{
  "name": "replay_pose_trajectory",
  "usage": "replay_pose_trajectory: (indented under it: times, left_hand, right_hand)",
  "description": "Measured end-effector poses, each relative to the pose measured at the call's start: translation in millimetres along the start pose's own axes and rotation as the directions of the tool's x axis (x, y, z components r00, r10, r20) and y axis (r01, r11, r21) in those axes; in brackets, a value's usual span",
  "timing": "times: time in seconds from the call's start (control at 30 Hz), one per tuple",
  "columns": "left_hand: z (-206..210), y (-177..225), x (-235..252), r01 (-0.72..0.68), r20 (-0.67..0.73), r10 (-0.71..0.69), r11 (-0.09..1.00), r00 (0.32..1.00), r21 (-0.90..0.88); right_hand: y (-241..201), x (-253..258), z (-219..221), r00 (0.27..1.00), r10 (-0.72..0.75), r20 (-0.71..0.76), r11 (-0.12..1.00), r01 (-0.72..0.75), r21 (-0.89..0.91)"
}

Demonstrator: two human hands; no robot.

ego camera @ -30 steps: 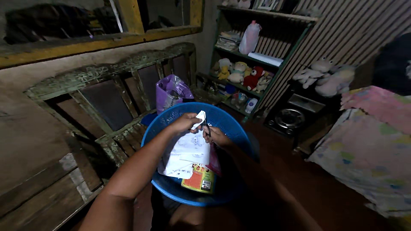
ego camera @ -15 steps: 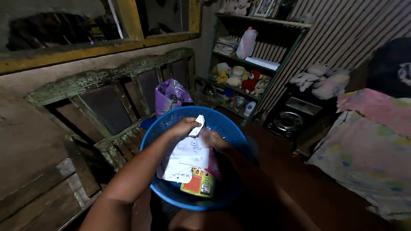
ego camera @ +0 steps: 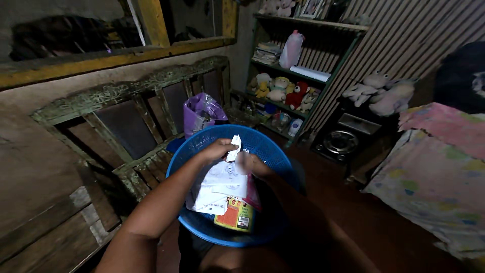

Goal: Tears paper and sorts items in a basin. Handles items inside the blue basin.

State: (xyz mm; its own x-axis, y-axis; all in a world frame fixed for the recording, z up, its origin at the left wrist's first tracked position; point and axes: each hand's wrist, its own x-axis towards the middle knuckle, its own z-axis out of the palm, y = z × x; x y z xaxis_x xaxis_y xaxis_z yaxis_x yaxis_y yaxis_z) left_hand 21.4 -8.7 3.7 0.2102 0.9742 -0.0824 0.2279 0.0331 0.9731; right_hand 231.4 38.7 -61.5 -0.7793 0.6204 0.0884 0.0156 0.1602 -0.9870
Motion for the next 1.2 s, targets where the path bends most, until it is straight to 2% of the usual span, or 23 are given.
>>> replay_pose_trajectory:
  times: [0.27,0.63,0.83,1.2]
  left_hand:
    - [-3,2,0,0.028,-0.074,-0.030,0.999,0.997,-0.015]
    - [-8,1,2,0.013,-0.157,-0.018,0.999,0.987,-0.033]
    - [-10,-1,2,0.011,-0.112,-0.013,1.000,0.994,-0.022]
    - [-18,11,-3,-0.021,-0.195,0.014,0.999,0.981,-0.032]
  right_hand:
    - [-3,1,-4,0.999,0.048,-0.006,0.998,-0.048,-0.047]
    - [-2,1,-7,0.998,0.059,0.002,0.998,-0.059,-0.004]
    - [-1,0,-10,0.999,0.040,0.010,0.999,-0.040,0.024]
    - [-6,-3,-14,1.000,0.010,0.005,1.000,-0.010,-0.018]
